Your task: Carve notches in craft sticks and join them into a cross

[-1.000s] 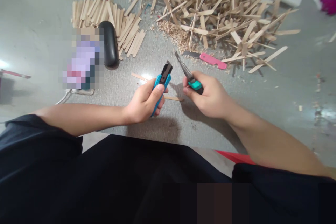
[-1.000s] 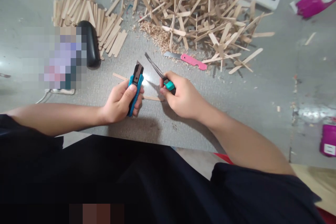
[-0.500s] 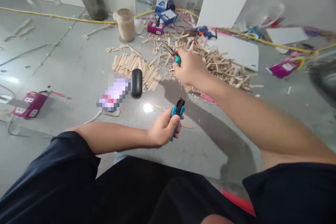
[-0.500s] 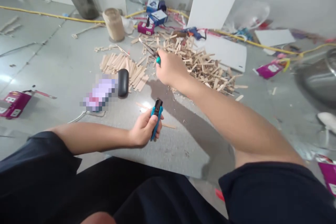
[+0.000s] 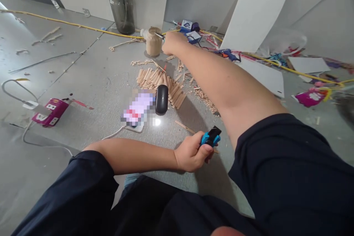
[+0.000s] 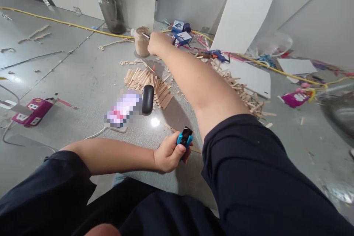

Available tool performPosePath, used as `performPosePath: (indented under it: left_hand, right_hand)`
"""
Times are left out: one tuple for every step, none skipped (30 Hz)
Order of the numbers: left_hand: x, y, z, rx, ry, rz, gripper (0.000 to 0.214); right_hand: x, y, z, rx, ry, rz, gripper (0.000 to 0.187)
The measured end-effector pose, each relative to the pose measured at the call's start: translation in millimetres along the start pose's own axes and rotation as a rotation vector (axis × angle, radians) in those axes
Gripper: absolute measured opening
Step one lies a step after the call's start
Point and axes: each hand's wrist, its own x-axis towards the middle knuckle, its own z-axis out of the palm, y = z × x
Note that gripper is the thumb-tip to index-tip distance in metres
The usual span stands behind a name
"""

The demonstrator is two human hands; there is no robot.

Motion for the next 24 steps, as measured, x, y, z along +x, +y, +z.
performPosePath:
  left_hand:
    - [0.1,2.0,0.2,-0.004,0.003,-0.001,0.083]
    - [0.5,3.5,0.6,-0.011,0.007,-0.003,0.084]
    - [1.3,4.5,1.2,-0.022,0.015,-0.006,0.085]
    - [2.3,5.2,2.0,-0.037,0.025,-0.013,0.085]
    - [3.5,5.6,2.8,-0.055,0.038,-0.022,0.086]
    - [4.9,6.0,3.8,-0.075,0.055,-0.035,0.086]
    - [6.1,6.5,4.8,-0.094,0.074,-0.053,0.085]
    - [7.1,7.3,6.0,-0.114,0.092,-0.072,0.084]
    - [7.7,8.4,7.2,-0.129,0.113,-0.095,0.083]
    - [8.0,9.8,8.5,-0.139,0.138,-0.116,0.081]
    - [7.8,11.6,9.9,-0.145,0.162,-0.137,0.079]
    - [7.2,13.6,11.4,-0.148,0.177,-0.159,0.077]
    - [6.3,15.9,12.9,-0.151,0.196,-0.180,0.075]
    - [5.1,18.2,14.4,-0.152,0.224,-0.196,0.075]
    - [3.8,20.5,15.8,-0.145,0.243,-0.219,0.075]
    - [2.5,22.6,17.1,-0.134,0.260,-0.234,0.076]
    - [1.3,24.5,18.2,-0.116,0.271,-0.254,0.077]
    - [0.3,26.1,19.1,-0.099,0.271,-0.269,0.079]
    - [-0.4,27.3,19.8,-0.084,0.272,-0.269,0.081]
    - [-0.8,28.4,20.3,-0.072,0.282,-0.269,0.082]
    - [-0.9,29.3,20.7,-0.065,0.292,-0.269,0.081]
    - [-0.8,30.2,21.0,-0.061,0.305,-0.263,0.079]
    - [-0.4,31.1,21.1,-0.060,0.316,-0.262,0.078]
    - [-0.1,32.1,21.1,-0.064,0.331,-0.256,0.077]
  right_hand:
    - [2.7,-2.6,0.6,-0.051,-0.004,0.071,0.049]
    - [4.3,-5.6,-0.2,-0.109,-0.013,0.135,0.047]
    - [3.9,-8.1,-2.3,-0.158,-0.021,0.183,0.043]
    - [0.6,-9.6,-5.6,-0.185,-0.019,0.196,0.040]
    - [-6.5,-9.4,-9.8,-0.194,-0.012,0.190,0.037]
    - [-18.3,-7.2,-14.9,-0.194,-0.005,0.179,0.035]
    - [-35.5,-3.2,-20.6,-0.194,0.002,0.167,0.034]
    - [-58.6,2.3,-26.7,-0.192,0.006,0.169,0.033]
    - [-87.4,8.8,-33.1,-0.193,0.009,0.162,0.033]
    - [-121.5,15.2,-39.4,-0.215,0.003,0.123,0.035]
    - [-159.7,21.0,-45.4,-0.222,-0.011,0.121,0.037]
    - [-200.5,25.4,-51.1,-0.233,-0.034,0.139,0.035]
    - [-242.1,28.1,-56.2,-0.246,-0.062,0.160,0.034]
    - [-282.7,29.2,-60.7,-0.252,-0.081,0.183,0.034]
    - [-320.3,28.9,-64.6,-0.259,-0.097,0.200,0.036]
    - [-353.5,27.7,-68.0,-0.269,-0.104,0.213,0.039]
    - [-381.3,26.0,-71.0,-0.281,-0.107,0.226,0.041]
    - [-403.1,24.2,-73.7,-0.293,-0.105,0.239,0.042]
    - [-419.0,22.6,-76.1,-0.302,-0.102,0.248,0.042]
    - [-429.4,21.5,-78.3,-0.308,-0.098,0.253,0.044]
    - [-435.3,21.1,-80.0,-0.313,-0.095,0.257,0.045]
    - [-437.7,21.3,-81.2,-0.319,-0.097,0.256,0.047]
    - [-437.6,22.2,-82.0,-0.327,-0.101,0.250,0.047]
    - [-436.2,23.8,-82.2,-0.337,-0.104,0.240,0.047]
